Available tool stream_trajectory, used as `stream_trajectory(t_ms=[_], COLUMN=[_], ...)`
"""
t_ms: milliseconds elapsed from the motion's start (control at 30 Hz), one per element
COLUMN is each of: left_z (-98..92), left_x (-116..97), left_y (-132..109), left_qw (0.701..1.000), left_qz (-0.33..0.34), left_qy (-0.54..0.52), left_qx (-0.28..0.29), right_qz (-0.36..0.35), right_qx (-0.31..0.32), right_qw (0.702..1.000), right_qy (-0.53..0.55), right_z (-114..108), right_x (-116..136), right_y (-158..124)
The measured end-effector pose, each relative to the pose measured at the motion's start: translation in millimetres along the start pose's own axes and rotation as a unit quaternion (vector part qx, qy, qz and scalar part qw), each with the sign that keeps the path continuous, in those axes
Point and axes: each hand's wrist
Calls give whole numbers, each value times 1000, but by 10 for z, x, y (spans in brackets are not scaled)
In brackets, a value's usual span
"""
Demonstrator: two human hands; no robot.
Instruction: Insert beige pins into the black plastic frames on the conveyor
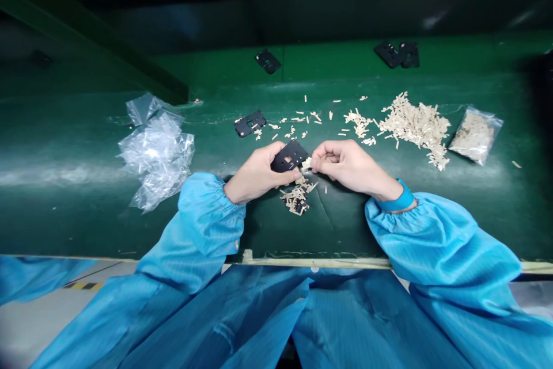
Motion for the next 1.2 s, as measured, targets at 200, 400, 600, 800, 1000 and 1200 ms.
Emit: stream_trajectory(t_ms=[200, 400, 600, 800, 1000, 1200], left_z=[-77, -79, -28, -51, -55, 16], left_x=[-29, -19, -2, 17, -2, 2], left_y=[-20, -5, 6, 9, 4, 7], left_qw=[991, 998, 1000, 998, 999, 1000], left_qz=[-55, -9, 1, 18, 8, 8], left_qy=[-50, -1, 14, 56, 39, 19], left_qx=[115, 62, 28, 25, 37, 3], right_qz=[16, -4, -8, -11, -3, -13], right_qx=[55, 88, 59, 25, 36, 37], right_qw=[998, 995, 997, 999, 999, 998], right_qy=[-21, -41, -45, -32, -31, -44], right_z=[-39, -12, 22, 12, 8, 48], right_x=[-15, -91, -70, -74, -88, -63], right_y=[-14, -3, -3, 6, 3, 4])
Point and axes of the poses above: each hand's wrist, its own y-axis towards the middle knuckle, its own z-axis out of the palm, x = y × z
